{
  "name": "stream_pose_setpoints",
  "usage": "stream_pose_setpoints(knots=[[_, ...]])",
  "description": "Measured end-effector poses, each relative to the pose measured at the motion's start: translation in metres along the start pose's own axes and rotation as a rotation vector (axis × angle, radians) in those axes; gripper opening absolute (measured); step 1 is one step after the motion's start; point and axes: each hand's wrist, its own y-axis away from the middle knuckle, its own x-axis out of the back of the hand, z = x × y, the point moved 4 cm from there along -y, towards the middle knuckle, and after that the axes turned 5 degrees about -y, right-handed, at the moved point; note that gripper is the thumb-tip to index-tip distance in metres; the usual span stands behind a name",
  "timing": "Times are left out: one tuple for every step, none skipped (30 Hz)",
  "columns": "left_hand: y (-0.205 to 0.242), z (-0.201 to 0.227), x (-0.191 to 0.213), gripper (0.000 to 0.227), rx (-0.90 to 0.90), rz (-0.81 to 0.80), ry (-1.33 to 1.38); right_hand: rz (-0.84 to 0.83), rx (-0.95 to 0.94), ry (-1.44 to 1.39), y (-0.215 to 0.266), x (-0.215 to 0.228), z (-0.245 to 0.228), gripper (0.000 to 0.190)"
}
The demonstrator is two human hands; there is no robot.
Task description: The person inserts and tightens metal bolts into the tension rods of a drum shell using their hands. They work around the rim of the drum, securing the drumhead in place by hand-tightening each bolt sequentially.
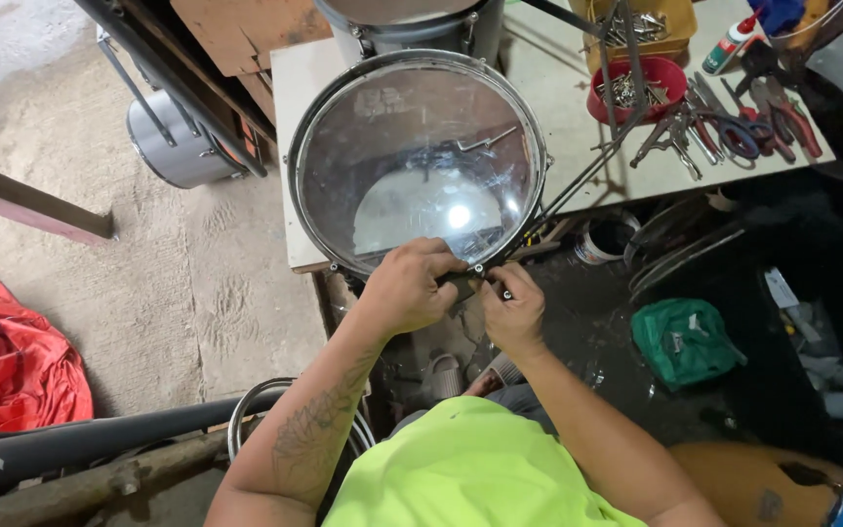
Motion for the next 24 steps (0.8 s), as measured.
stream_pose_setpoints(knots=[[0.0, 0.002, 0.001, 0.036, -0.002, -0.004, 0.003, 0.003, -0.003, 0.003, -0.001, 0.001, -0.003, 0.01], [0.001, 0.003, 0.003, 0.037, 0.003, -0.005, 0.008, -0.019, -0.009, 0.023, -0.002, 0.001, -0.006, 0.011], [0.0, 0.004, 0.005, 0.038, 0.006, 0.0, 0.012, -0.043, -0.007, 0.042, -0.005, 0.0, -0.009, 0.013], [0.001, 0.005, 0.006, 0.038, 0.003, 0.003, 0.013, -0.042, -0.003, 0.045, -0.002, -0.001, -0.002, 0.013], [0.001, 0.007, 0.007, 0.037, 0.004, 0.002, 0.019, -0.032, -0.032, 0.04, 0.002, -0.001, 0.005, 0.014], [0.001, 0.008, 0.009, 0.037, 0.006, 0.001, 0.026, -0.021, -0.061, 0.035, 0.005, -0.002, 0.012, 0.015], [0.001, 0.007, 0.007, 0.037, 0.003, 0.002, 0.025, -0.019, -0.058, 0.035, 0.004, -0.001, 0.013, 0.015], [0.001, 0.005, 0.006, 0.037, 0.005, 0.002, 0.013, -0.015, -0.064, 0.035, 0.004, -0.001, 0.014, 0.015], [0.001, 0.003, 0.005, 0.037, 0.006, -0.001, 0.001, -0.01, -0.071, 0.035, 0.004, -0.001, 0.014, 0.015], [0.004, 0.0, 0.002, 0.037, 0.003, -0.001, 0.001, -0.007, -0.07, 0.036, 0.008, -0.001, 0.016, 0.015], [0.004, -0.003, 0.0, 0.039, -0.009, 0.005, -0.005, -0.011, -0.074, 0.06, 0.009, 0.0, 0.018, 0.015], [0.004, -0.006, -0.002, 0.042, -0.022, 0.011, -0.011, -0.014, -0.078, 0.085, 0.01, 0.0, 0.02, 0.016], [0.005, 0.001, 0.002, 0.042, -0.026, 0.012, -0.01, -0.013, -0.075, 0.087, 0.011, 0.001, 0.016, 0.016], [0.005, 0.008, 0.006, 0.045, -0.045, 0.03, -0.017, 0.003, -0.108, 0.088, 0.012, 0.002, 0.013, 0.019], [0.006, 0.014, 0.011, 0.049, -0.061, 0.048, -0.026, 0.016, -0.142, 0.088, 0.014, 0.002, 0.011, 0.023], [0.007, 0.012, 0.008, 0.049, -0.061, 0.049, -0.025, 0.016, -0.141, 0.089, 0.013, 0.003, 0.01, 0.023], [0.006, 0.011, 0.006, 0.046, -0.081, 0.06, -0.063, 0.003, -0.087, 0.088, 0.011, 0.003, 0.008, 0.022], [0.005, 0.009, 0.004, 0.043, -0.101, 0.07, -0.101, -0.009, -0.033, 0.086, 0.009, 0.003, 0.005, 0.022], [0.005, 0.009, 0.002, 0.043, -0.102, 0.068, -0.1, -0.007, -0.034, 0.088, 0.008, 0.002, 0.004, 0.022], [0.004, 0.009, 0.001, 0.037, -0.121, 0.065, -0.118, -0.004, -0.023, 0.069, 0.006, 0.002, 0.001, 0.017], [0.004, 0.009, 0.0, 0.031, -0.137, 0.064, -0.137, -0.004, -0.012, 0.049, 0.003, 0.0, -0.001, 0.012], [0.003, 0.009, 0.0, 0.031, -0.138, 0.064, -0.137, -0.003, -0.012, 0.049, 0.002, -0.001, 0.0, 0.012], [0.003, 0.009, 0.0, 0.028, -0.155, 0.081, -0.151, 0.007, -0.001, 0.046, 0.002, -0.002, 0.001, 0.011], [0.002, 0.009, 0.0, 0.026, -0.172, 0.098, -0.166, 0.018, 0.009, 0.044, 0.002, -0.002, 0.002, 0.011]])
